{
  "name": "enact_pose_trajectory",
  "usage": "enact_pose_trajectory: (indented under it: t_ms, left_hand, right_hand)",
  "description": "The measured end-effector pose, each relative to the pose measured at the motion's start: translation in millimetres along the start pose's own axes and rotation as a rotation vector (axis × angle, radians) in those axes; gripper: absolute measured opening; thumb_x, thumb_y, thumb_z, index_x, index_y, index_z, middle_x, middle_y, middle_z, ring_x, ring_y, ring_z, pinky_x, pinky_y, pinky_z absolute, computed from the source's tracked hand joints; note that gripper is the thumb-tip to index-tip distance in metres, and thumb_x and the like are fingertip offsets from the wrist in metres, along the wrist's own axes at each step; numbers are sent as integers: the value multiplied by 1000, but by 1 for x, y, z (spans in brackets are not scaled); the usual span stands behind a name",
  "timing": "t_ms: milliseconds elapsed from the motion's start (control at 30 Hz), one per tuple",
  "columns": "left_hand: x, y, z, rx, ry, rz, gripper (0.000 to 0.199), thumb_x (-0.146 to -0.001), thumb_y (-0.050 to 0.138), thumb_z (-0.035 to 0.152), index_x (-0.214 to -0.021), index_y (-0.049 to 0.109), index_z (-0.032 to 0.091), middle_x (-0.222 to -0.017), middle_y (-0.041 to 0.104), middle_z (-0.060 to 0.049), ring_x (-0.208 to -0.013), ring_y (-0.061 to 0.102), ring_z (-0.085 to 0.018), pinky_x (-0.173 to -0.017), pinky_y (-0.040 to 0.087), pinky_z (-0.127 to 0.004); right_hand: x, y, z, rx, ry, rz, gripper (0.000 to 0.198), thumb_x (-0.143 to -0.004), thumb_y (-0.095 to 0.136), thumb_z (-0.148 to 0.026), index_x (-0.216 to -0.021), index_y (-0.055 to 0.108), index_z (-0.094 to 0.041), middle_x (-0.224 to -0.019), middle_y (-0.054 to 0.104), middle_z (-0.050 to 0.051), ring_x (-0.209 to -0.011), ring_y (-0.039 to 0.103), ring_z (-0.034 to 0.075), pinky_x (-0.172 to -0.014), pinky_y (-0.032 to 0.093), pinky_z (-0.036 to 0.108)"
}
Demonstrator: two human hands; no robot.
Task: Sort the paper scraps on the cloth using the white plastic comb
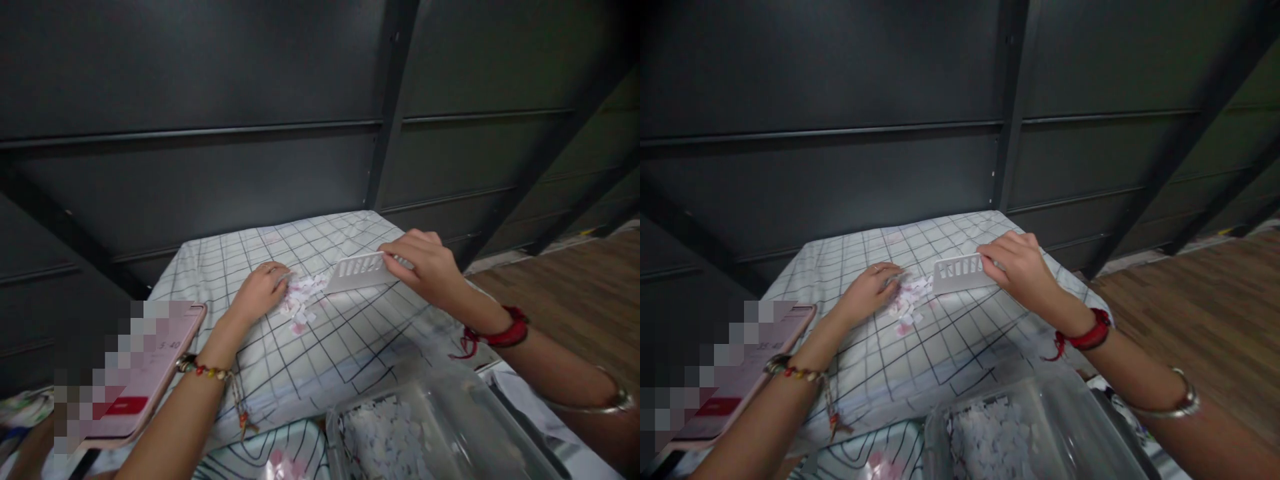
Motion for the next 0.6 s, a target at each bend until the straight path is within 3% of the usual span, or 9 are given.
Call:
enact_pose_trajectory:
  t_ms: [133, 400, 600]
  left_hand:
    - [3, -1, -3, -46, -50, 20, 24, -87, 44, 15, -103, 62, 13, -105, 64, -10, -100, 58, -23, -91, 48, -40]
    - [0, 1, 6, 3, -68, -31, 24, -87, 43, 13, -102, 62, 13, -107, 64, -10, -103, 57, -22, -93, 46, -38]
    - [-1, 1, 8, 27, -77, -27, 24, -87, 43, 12, -102, 62, 13, -108, 63, -10, -103, 57, -22, -94, 46, -37]
  right_hand:
    - [-6, 17, -8, -1, -34, 3, 16, -88, 48, -21, -81, 62, -19, -72, 67, 3, -72, 58, 18, -68, 38, 34]
    - [9, 8, 0, 44, -45, -7, 15, -88, 48, -22, -81, 62, -19, -71, 66, 3, -70, 57, 19, -67, 36, 34]
    - [7, 11, -12, -18, -53, 3, 16, -89, 47, -22, -82, 61, -18, -72, 66, 3, -71, 55, 18, -68, 36, 33]
Point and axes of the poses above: each hand's wrist, its own x-axis away from the middle knuckle, its own y-axis out of the palm, z = x × y, the point moved 4 cm from there along -x, towards the middle knuckle
